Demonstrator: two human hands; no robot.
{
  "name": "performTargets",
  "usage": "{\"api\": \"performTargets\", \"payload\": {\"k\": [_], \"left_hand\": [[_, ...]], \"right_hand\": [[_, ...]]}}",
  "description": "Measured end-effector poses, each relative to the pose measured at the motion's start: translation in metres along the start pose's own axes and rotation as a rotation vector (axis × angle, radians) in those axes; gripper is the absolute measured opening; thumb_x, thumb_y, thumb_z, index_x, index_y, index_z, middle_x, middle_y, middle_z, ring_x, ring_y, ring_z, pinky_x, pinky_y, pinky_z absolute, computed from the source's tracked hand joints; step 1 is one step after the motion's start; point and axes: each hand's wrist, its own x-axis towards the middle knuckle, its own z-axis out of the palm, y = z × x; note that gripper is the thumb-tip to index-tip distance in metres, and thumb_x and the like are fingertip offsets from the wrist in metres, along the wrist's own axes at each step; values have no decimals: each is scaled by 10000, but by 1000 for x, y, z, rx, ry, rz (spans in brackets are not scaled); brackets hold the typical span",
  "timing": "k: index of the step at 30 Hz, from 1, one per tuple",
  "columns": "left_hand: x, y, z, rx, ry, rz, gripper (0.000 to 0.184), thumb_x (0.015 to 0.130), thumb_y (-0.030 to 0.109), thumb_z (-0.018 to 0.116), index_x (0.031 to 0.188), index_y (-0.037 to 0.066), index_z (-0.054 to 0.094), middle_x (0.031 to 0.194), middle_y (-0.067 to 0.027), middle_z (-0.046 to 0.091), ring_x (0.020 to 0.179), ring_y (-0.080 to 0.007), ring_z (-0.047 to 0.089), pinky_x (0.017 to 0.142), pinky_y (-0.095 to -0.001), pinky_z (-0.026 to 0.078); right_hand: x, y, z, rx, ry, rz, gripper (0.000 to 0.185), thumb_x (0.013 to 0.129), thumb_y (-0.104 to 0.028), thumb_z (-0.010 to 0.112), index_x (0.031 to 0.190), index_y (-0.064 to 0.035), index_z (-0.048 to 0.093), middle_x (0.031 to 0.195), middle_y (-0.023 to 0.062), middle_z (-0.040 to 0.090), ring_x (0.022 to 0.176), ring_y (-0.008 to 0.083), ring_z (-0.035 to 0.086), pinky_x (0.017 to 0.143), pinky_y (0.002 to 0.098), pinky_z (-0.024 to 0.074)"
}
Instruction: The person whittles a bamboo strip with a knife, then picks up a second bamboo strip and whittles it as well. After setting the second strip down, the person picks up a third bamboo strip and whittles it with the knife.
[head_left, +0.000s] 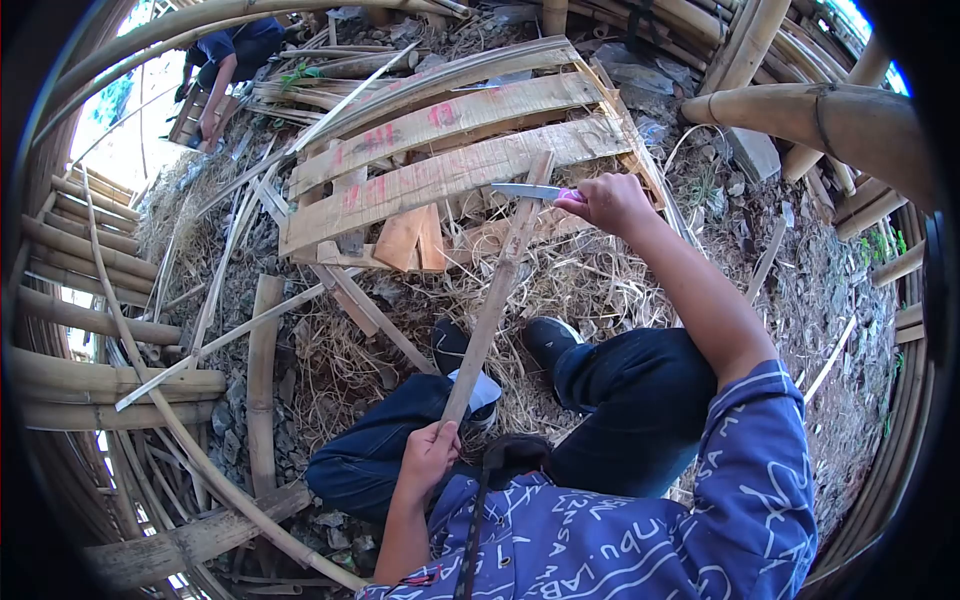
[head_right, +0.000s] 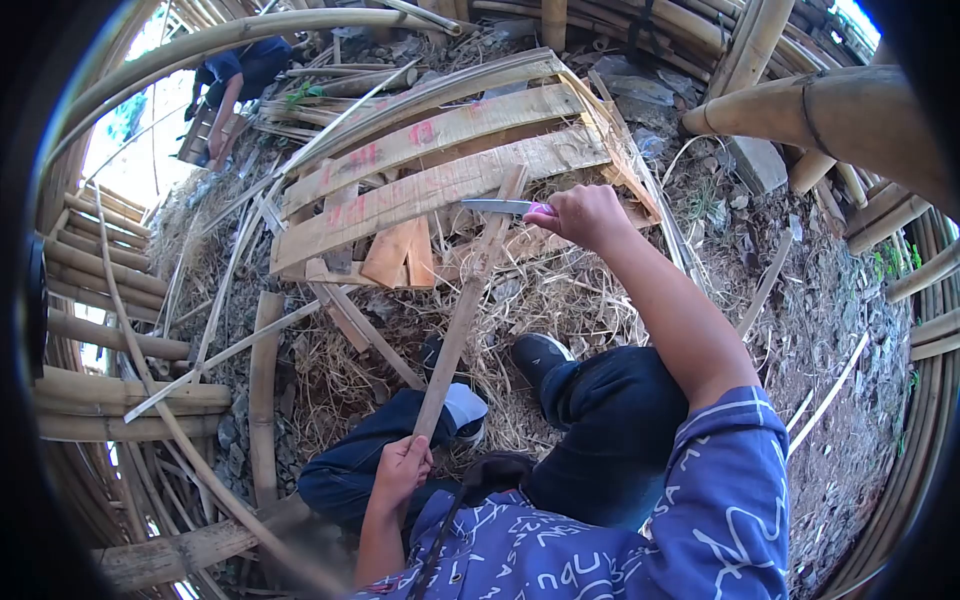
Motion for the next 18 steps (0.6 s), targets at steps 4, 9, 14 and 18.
{"api": "performTargets", "payload": {"k": [4, 9, 14, 18], "left_hand": [[-6, 4, -7, 23, 7, -38, 365, 989, 301, 503, 725, 49, 523, 536, 48, 421, 445, -28, 360, 415, -196, 270], [-43, -23, -76, 36, 190, -131, 391, 987, 335, 501, 711, 59, 510, 518, 43, 416, 421, -30, 357, 391, -194, 271], [-59, -12, -68, 7, 174, -133, 392, 981, 351, 514, 717, 61, 511, 526, 41, 420, 427, -32, 367, 396, -194, 281], [-33, -6, -50, 10, 64, -100, 377, 979, 346, 521, 730, 62, 515, 546, 46, 422, 441, -33, 368, 413, -196, 292]], "right_hand": [[-1, 10, 3, -15, 48, -29, 655, 853, -703, 427, 668, -126, 676, 570, 102, 623, 546, 293, 640, 496, 407, 494], [-6, 24, -4, 62, 37, 241, 683, 885, -673, 397, 730, -77, 691, 668, 167, 654, 643, 359, 656, 599, 464, 513], [-5, 9, -2, 215, 78, 257, 634, 884, -646, 444, 742, -80, 692, 671, 175, 645, 663, 368, 649, 598, 468, 496], [-16, 1, 1, 325, 200, 206, 526, 885, -576, 520, 747, -97, 689, 629, 163, 627, 630, 357, 639, 578, 454, 495]]}}
